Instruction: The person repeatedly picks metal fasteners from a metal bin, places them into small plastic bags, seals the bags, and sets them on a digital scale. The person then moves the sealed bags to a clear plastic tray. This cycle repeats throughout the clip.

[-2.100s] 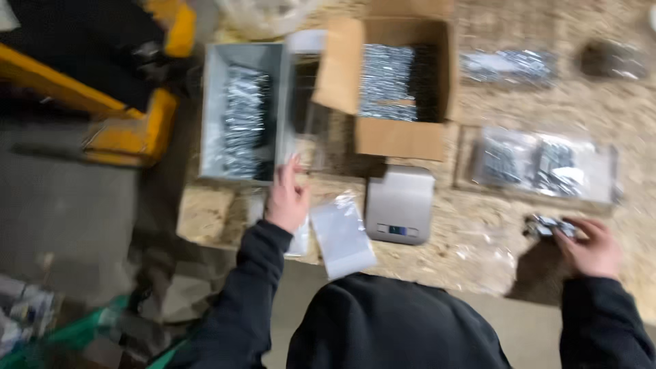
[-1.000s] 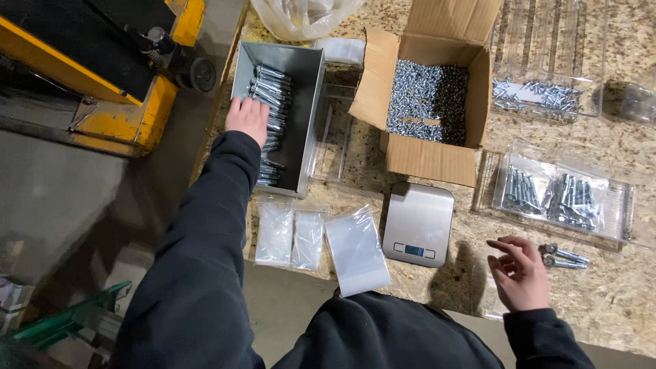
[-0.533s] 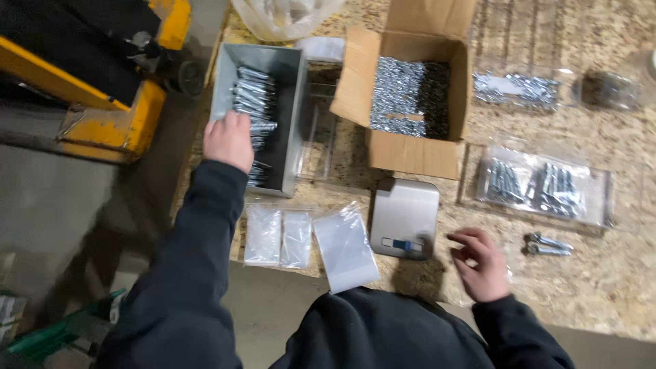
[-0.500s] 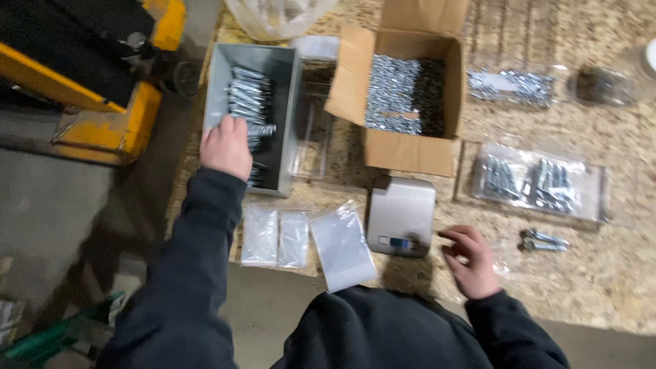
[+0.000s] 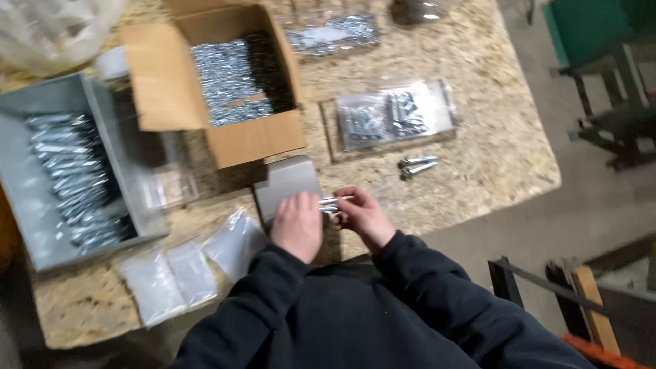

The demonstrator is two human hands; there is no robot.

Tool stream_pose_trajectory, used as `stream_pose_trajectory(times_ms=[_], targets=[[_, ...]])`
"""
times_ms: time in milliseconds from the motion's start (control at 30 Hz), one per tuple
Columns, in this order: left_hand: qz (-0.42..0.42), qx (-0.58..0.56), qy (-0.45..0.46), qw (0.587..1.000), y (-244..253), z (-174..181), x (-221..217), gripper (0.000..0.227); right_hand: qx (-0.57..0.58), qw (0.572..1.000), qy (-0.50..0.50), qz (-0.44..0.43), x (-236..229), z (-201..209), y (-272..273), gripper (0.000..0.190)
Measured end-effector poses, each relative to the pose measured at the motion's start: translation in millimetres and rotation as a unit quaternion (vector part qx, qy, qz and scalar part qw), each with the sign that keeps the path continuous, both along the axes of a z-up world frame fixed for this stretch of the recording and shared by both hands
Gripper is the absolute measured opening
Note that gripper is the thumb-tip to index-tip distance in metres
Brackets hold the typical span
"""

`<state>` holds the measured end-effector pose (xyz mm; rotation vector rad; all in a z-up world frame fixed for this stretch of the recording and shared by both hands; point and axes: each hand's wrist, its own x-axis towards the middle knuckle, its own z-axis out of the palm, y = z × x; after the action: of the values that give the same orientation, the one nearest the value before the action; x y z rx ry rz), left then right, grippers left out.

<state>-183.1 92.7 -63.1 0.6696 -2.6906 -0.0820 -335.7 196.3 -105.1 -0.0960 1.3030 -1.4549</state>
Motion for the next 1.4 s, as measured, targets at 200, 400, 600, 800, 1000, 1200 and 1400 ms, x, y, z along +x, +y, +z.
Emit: stream_pose_trajectory(times_ms=[200,400,600,800,1000,1200,1400], targets=[[-0.093,-0.025,0.014,0.995,54,-25,-91,0.013,0.08,0.993,0.013,-0.084,-71,-14,69,0.036],[-0.104,-0.04,0.01,0.994,99,-42,-169,0.014,0.079,0.982,0.11,-0.13,-143,-60,120,0.032],[-0.108,-0.005,-0.006,0.994,112,-73,-214,0.033,0.149,0.952,0.252,-0.088,-203,-56,127,0.029],[-0.12,0.052,-0.002,0.991,94,-80,-212,0.02,0.207,0.917,0.342,-0.015,-218,-33,105,0.018],[-0.083,0.297,-0.037,0.951,86,-75,-207,0.034,0.191,0.924,0.321,-0.079,-217,-30,101,0.033],[0.055,0.644,0.181,0.741,86,-39,-187,0.017,0.056,0.963,0.191,-0.181,-182,-12,121,0.032],[0.06,0.646,0.353,0.674,78,5,-161,0.012,-0.045,0.926,0.342,-0.155,-137,35,112,0.027]])
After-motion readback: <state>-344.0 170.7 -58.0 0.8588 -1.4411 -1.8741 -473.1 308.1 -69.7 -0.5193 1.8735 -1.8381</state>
